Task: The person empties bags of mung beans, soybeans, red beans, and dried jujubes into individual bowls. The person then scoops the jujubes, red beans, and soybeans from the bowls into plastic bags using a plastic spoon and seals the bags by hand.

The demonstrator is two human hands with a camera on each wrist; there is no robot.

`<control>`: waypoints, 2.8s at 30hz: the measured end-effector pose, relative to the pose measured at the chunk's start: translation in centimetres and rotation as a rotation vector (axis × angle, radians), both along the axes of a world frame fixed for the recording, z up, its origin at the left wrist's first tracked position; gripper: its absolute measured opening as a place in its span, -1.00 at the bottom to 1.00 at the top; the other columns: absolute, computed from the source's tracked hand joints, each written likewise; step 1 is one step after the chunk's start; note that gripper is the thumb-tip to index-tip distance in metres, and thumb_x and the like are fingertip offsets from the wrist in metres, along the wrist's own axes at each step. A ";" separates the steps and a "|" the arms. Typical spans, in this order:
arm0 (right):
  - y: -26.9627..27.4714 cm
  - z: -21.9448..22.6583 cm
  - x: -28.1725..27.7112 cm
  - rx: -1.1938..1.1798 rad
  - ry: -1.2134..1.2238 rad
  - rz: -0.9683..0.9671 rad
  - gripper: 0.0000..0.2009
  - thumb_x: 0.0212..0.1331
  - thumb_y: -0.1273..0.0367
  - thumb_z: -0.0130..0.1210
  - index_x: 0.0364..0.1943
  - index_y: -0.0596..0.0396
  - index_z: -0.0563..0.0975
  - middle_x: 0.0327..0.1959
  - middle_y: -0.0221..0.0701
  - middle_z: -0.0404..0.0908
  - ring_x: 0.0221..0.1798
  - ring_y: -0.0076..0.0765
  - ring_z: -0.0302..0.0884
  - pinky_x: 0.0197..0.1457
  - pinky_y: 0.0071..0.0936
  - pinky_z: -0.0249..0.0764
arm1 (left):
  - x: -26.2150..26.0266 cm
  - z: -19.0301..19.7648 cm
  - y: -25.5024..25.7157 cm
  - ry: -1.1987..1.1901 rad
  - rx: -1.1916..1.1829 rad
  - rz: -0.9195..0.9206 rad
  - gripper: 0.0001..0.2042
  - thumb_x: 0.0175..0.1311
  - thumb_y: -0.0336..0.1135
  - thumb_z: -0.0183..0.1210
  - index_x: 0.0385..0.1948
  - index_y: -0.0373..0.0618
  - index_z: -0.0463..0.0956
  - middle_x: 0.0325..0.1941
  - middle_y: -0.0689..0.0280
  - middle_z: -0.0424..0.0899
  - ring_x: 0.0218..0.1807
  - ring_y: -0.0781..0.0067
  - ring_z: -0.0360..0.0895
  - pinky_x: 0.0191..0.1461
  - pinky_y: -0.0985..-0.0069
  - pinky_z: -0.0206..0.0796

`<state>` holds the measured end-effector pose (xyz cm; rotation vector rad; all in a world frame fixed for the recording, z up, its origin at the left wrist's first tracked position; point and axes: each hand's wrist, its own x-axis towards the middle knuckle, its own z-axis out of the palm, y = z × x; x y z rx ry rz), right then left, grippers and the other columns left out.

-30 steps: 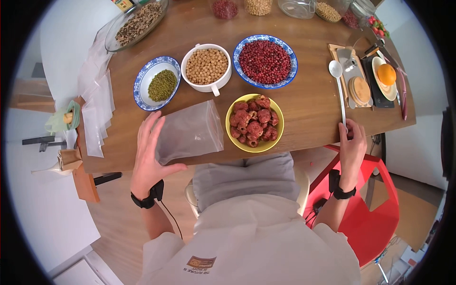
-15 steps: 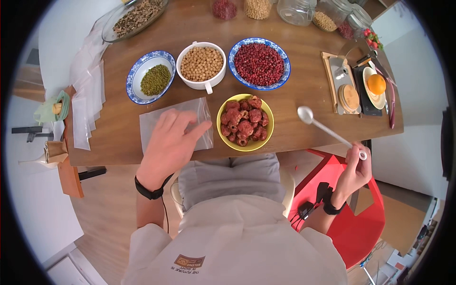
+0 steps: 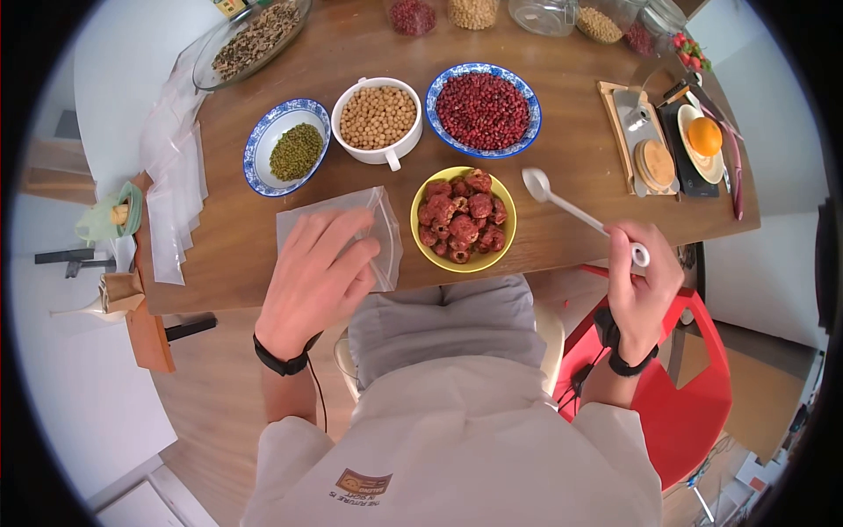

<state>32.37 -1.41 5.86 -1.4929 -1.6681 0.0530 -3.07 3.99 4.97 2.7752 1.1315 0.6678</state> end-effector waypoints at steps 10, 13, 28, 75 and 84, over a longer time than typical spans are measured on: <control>-1.8 -0.2 0.3 -0.039 0.158 0.014 -0.97 0.28 0.53 0.28 -0.25 0.20 0.69 -0.42 -0.38 0.65 -0.51 -0.52 0.45 -0.44 -0.52 0.30 | -0.1 0.3 0.4 -0.115 0.055 -0.102 -0.74 -0.14 -0.57 0.31 -0.33 -0.13 0.56 0.02 0.36 0.68 -0.13 0.22 0.57 -0.13 0.30 0.47; -2.1 0.3 0.3 -0.055 0.154 0.026 -0.97 0.25 0.54 0.28 -0.28 0.20 0.70 -0.43 -0.40 0.66 -0.53 -0.51 0.40 -0.45 -0.51 0.27 | 0.2 0.1 0.4 -0.112 0.041 -0.111 -0.73 -0.14 -0.56 0.32 -0.32 -0.10 0.57 -0.02 0.38 0.68 -0.22 0.26 0.58 -0.21 0.34 0.47; -0.5 1.0 -2.1 -0.019 -0.053 0.233 -0.94 0.18 0.48 0.33 -0.37 0.11 0.65 -0.46 -0.38 0.65 -0.49 -0.19 0.52 -0.44 -0.34 0.40 | 0.3 0.9 0.5 0.038 0.044 -0.184 -0.71 -0.14 -0.47 0.35 -0.29 -0.11 0.57 -0.08 0.31 0.62 -0.18 0.23 0.58 -0.13 0.31 0.45; -2.2 -1.7 -5.8 -0.302 0.991 0.357 -0.82 0.45 0.49 0.16 -0.01 0.35 0.66 -0.25 -0.17 0.77 -0.33 -0.45 0.73 -0.31 -0.55 0.66 | 1.9 -1.0 1.4 -0.147 -0.039 -0.203 -0.71 -0.12 -0.61 0.27 -0.29 -0.11 0.59 -0.15 0.28 0.62 -0.23 0.14 0.58 -0.20 0.27 0.44; -1.3 -1.3 -8.1 0.000 0.231 0.616 -0.76 0.09 0.58 0.37 -0.12 0.18 0.69 -0.33 -0.29 0.76 -0.36 -0.22 0.74 -0.26 -0.40 0.69 | 1.6 -0.8 0.8 -0.229 -0.040 -0.221 -0.67 -0.19 -0.65 0.28 -0.30 -0.10 0.58 -0.17 0.27 0.62 -0.25 0.12 0.56 -0.23 0.28 0.41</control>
